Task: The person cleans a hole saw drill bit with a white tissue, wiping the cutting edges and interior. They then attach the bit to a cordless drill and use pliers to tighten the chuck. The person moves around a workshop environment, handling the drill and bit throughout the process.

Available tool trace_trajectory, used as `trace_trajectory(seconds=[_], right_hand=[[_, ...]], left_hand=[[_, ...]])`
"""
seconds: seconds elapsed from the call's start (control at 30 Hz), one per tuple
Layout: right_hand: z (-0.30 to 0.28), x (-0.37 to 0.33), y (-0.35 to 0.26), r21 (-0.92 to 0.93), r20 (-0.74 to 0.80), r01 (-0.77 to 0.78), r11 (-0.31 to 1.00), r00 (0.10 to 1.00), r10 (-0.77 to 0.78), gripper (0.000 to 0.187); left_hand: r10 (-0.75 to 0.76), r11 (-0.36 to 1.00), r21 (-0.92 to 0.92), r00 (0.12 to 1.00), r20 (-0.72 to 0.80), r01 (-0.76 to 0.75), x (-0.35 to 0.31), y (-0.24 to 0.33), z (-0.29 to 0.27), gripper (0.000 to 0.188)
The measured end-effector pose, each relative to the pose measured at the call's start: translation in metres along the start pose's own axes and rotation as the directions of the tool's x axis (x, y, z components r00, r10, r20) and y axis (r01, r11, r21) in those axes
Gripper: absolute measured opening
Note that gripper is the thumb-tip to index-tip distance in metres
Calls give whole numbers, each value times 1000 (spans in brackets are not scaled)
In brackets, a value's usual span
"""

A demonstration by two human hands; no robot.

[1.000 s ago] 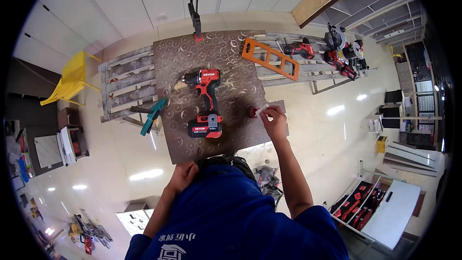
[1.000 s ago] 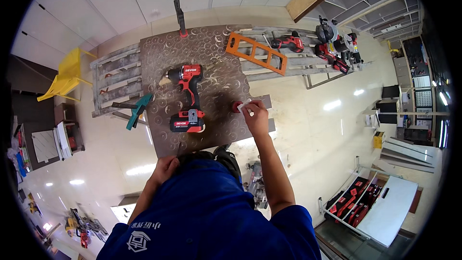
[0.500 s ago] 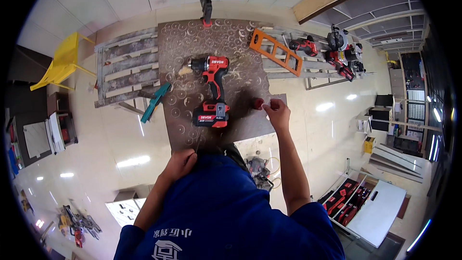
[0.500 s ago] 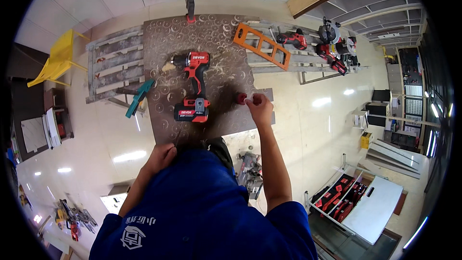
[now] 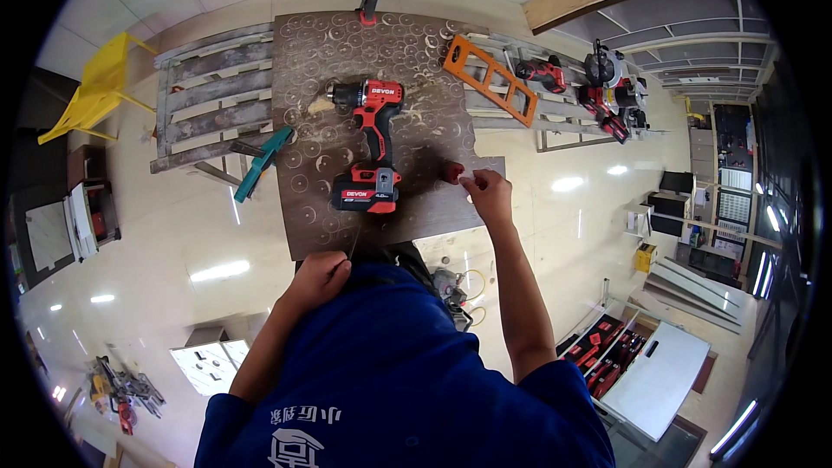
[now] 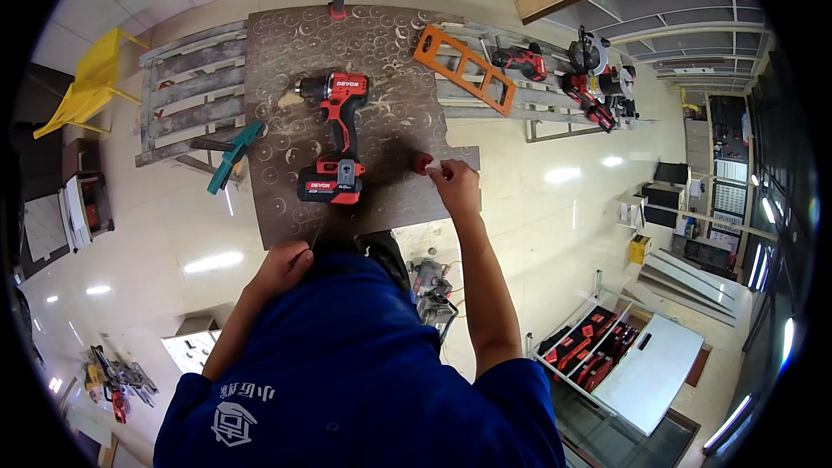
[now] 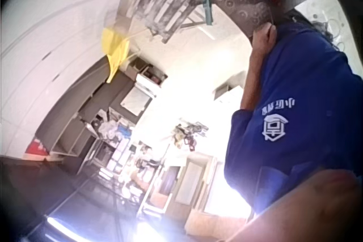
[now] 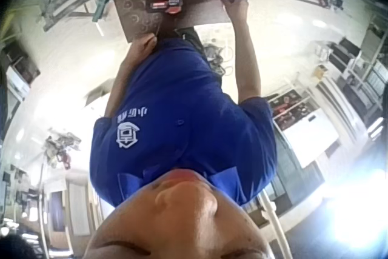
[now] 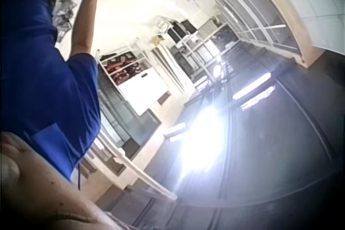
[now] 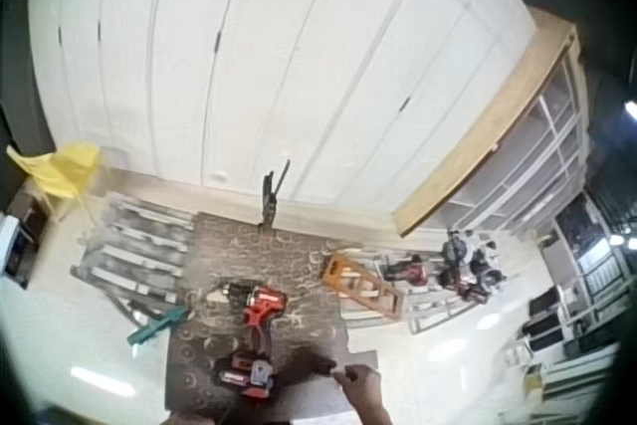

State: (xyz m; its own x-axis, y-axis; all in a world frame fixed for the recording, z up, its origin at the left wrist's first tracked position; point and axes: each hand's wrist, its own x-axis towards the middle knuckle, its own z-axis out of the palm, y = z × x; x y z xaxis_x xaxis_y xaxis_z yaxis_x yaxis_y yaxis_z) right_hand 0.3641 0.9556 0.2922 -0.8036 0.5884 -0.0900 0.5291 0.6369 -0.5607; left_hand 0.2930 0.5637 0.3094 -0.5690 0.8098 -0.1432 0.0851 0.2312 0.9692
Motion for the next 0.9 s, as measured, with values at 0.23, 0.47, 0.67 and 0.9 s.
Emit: trace_trajectory(seconds=[0.23,0.47,0.67,0.9], right_hand=[[-7,5,6,16,67,29,999,997,-30,33],[-8,10,5,106,35,-161,981,987,159,31],[-6,14,11,-84,192,-155,984,967,169,30],[-11,17,-4,-162,298,38,986,954,12,32]], left_hand=[[14,1000,-19,1000,-5,-14,1,5,-1,24],[32,999,-28,999,-9,-32,-6,-6,-2,26],[-17,999,-28,1000,15,17,-10,0,-8,25],[-21,1000,-14,1000,-1,21,-16,-3,-10,26]])
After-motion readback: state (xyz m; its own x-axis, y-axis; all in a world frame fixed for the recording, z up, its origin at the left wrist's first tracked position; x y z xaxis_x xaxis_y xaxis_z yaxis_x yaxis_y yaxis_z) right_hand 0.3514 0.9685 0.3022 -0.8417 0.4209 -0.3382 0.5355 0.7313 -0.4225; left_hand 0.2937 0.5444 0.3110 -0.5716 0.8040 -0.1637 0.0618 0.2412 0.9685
